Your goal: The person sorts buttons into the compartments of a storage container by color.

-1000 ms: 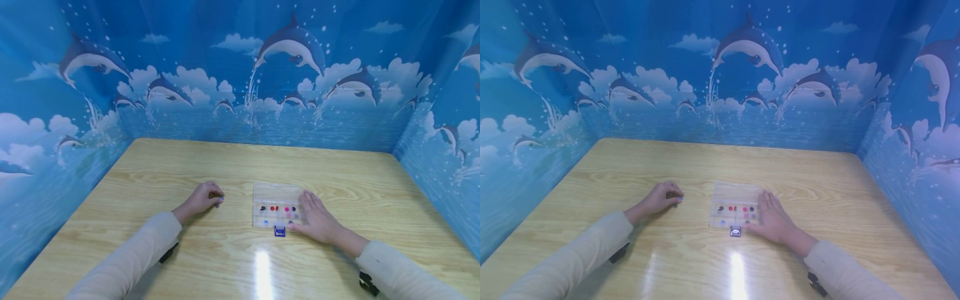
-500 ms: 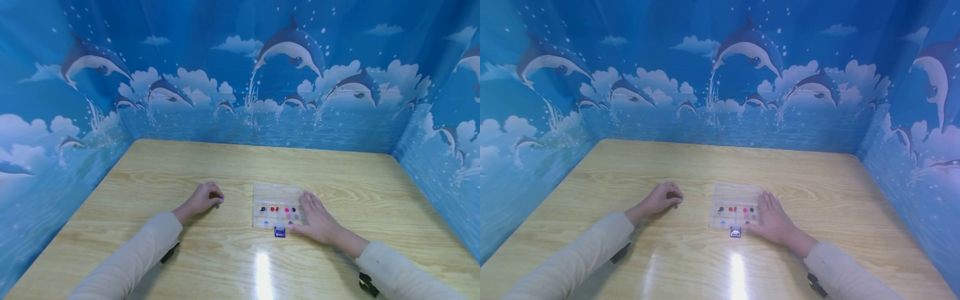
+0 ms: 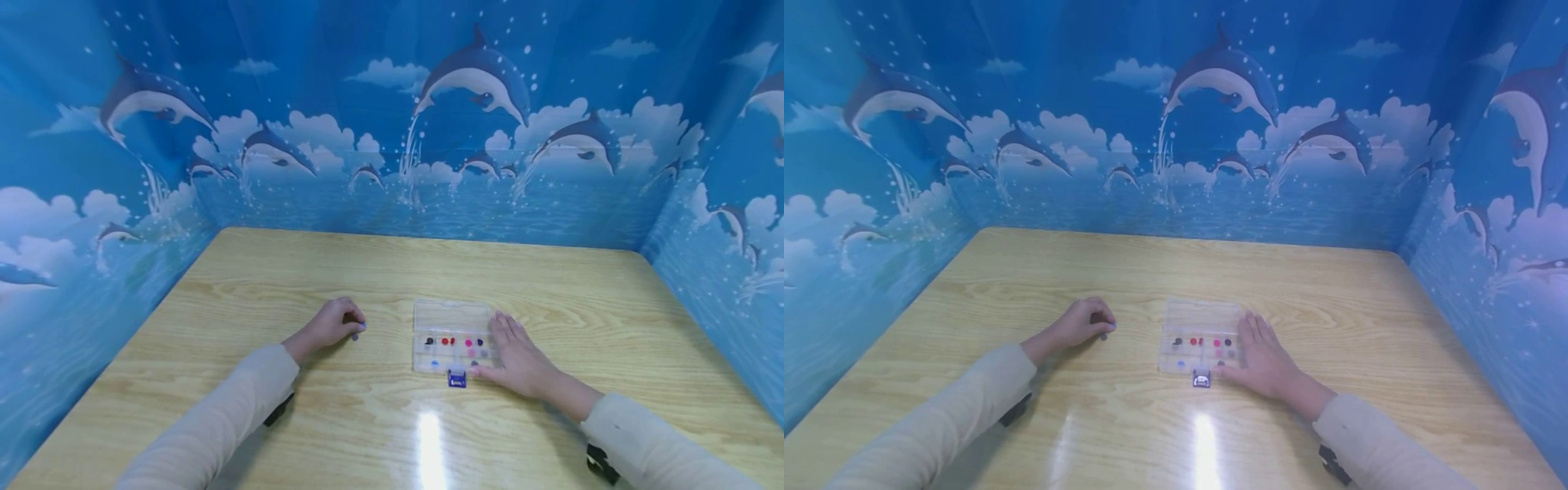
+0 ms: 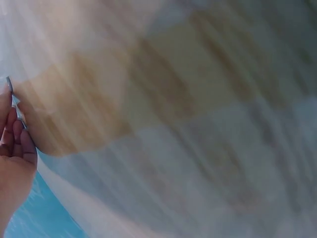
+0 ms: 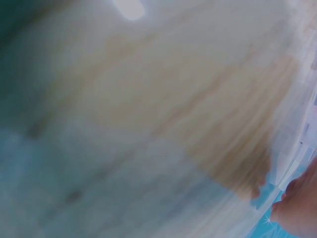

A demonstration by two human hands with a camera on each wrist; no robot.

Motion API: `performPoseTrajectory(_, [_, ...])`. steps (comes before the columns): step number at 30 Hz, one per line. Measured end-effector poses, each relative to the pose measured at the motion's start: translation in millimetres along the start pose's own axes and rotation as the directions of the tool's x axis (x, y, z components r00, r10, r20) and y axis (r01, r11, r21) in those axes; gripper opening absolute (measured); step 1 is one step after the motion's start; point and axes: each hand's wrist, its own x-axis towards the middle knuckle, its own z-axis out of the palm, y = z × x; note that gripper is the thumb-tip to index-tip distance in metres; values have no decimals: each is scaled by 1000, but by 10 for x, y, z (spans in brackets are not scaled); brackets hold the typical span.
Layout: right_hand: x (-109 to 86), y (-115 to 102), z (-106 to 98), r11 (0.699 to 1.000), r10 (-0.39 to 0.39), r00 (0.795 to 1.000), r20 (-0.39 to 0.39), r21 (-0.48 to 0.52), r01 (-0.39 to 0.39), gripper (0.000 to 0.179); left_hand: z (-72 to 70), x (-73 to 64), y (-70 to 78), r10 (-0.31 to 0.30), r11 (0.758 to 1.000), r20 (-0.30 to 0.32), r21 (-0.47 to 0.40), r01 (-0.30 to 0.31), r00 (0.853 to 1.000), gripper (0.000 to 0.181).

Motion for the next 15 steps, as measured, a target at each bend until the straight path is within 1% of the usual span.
performPoseTrajectory(6, [6,11,6,1000,2,1000,-6,-3,-2,103,-6,8,-7,-25,1000,2,-5,25,1000,7])
performPoseTrajectory(12, [6,3,-4,1000,4,1000,-10,-2,-4,103,-3,11,-34,-30,999,-12,10,31,999,10])
performPoseTrajectory(15, [3,-2,-4,1000,6,1000,-9,2,-6,103,-5,5,-39,-21,1000,-20,16,21,1000,11])
